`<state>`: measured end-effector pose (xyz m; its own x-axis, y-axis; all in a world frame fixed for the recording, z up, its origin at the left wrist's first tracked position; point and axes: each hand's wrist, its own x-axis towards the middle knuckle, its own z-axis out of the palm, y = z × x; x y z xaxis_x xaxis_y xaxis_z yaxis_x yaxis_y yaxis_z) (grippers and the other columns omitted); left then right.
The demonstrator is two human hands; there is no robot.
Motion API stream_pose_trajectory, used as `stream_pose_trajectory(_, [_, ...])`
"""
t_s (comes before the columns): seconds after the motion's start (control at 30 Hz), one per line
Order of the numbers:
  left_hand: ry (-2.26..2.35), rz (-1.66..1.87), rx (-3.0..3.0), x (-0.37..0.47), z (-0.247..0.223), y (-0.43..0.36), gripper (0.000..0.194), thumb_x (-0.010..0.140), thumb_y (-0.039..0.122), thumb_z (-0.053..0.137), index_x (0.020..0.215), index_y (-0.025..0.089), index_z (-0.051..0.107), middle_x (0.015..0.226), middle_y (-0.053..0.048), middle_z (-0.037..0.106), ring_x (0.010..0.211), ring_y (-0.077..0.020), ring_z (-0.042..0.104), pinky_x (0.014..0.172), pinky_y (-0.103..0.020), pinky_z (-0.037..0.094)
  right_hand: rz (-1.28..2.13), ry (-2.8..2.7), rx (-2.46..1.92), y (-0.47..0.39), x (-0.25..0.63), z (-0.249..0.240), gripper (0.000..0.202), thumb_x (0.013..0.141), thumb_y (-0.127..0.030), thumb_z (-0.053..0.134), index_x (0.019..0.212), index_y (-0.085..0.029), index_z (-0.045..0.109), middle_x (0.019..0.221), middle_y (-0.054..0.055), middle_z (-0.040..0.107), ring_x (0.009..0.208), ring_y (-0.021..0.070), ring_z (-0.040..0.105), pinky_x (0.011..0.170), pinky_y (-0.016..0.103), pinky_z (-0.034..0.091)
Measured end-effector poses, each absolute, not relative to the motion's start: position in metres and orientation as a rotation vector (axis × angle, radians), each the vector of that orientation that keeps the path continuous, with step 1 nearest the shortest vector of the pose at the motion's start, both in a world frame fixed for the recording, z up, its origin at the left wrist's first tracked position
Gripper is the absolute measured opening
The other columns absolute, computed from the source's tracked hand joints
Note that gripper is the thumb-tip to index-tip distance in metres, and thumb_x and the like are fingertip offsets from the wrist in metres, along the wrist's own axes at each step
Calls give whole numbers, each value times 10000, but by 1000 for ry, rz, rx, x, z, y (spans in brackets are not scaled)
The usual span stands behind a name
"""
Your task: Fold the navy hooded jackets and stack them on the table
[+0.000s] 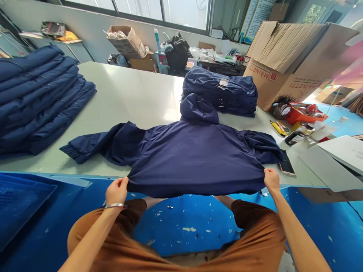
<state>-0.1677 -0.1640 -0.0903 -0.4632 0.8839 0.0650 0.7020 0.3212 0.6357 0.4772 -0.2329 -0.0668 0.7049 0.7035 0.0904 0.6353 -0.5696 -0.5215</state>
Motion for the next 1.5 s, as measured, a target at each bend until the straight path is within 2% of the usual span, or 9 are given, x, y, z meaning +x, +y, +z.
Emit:
stream_pose_trajectory(0.27, [2455,701,1477,-170,-79,-179,405,876,517,393,910,189,628,866,-146,668,898,-342,646,797,-460,513,42,-1033,-2591,-244,456,-65,398,967,-329,350,1185,-140,624,976,185,693,884,317,666,803,416,456])
stream_pose_trajectory(0.4, [2480,885,1746,-169,-65,-173,480,897,404,381,1183,85,598,1036,-223,645,1137,-377,564,988,-529,450,-182,-1353,-2560,-246,454,-59,423,927,-162,327,1238,-84,603,1199,225,630,1078,313,625,917,415,454])
stream_pose_trajectory(0.53, [2168,1053,2135,-126,-50,-153,558,931,385,382,1375,70,501,1358,-240,521,1337,-346,439,1141,-508,332,-241,-1788,-2278,-224,427,-55,443,961,-264,360,1312,-123,589,1418,169,534,1315,289,479,1111,435,348])
stream_pose_trajectory(0.67, [2012,760,2306,-83,-56,-129,564,936,377,383,1437,147,500,1555,-168,388,1468,-334,293,1189,-531,250,-119,-1934,-2321,-204,398,-66,519,1001,-396,313,1465,-226,472,1596,92,357,1477,313,264,1178,572,217])
stream_pose_trajectory(0.8, [2039,458,2349,-82,-72,-118,622,934,406,349,1446,88,507,1544,-199,410,1449,-363,341,1177,-552,258,-5,-1925,-2371,-207,393,-80,551,1009,-433,275,1528,-275,377,1621,63,319,1499,293,229,1182,570,228])
stream_pose_trajectory(0.97, [2006,368,2390,-107,-76,-128,634,906,426,391,1454,131,510,1547,-159,422,1451,-337,356,1176,-531,287,-48,-1932,-2345,-227,390,-81,542,996,-429,330,1504,-262,419,1609,58,342,1488,297,255,1178,548,245])
stream_pose_trajectory(1.2, [1981,441,2375,-125,-43,-109,493,894,400,408,1168,114,701,1275,-183,654,1238,-320,573,1114,-470,405,2,-1811,-2151,-207,410,-58,393,934,-287,382,1118,-138,696,1200,148,676,1129,259,594,1035,390,434])
stream_pose_trajectory(1.37, [1782,664,2476,-91,-30,-53,487,917,362,387,1272,146,641,1442,-130,543,1401,-279,416,1188,-462,322,-267,-1514,-2235,-141,440,-52,458,899,-217,377,1278,-111,612,1375,178,567,1296,292,470,1099,459,371])
stream_pose_trajectory(1.5, [1997,468,2306,-102,-47,-7,596,936,426,364,1443,153,517,1578,-136,378,1492,-366,236,1188,-638,188,-94,-1725,-2366,-102,458,-64,556,951,-333,351,1490,-221,427,1562,87,412,1452,295,293,1182,591,201])
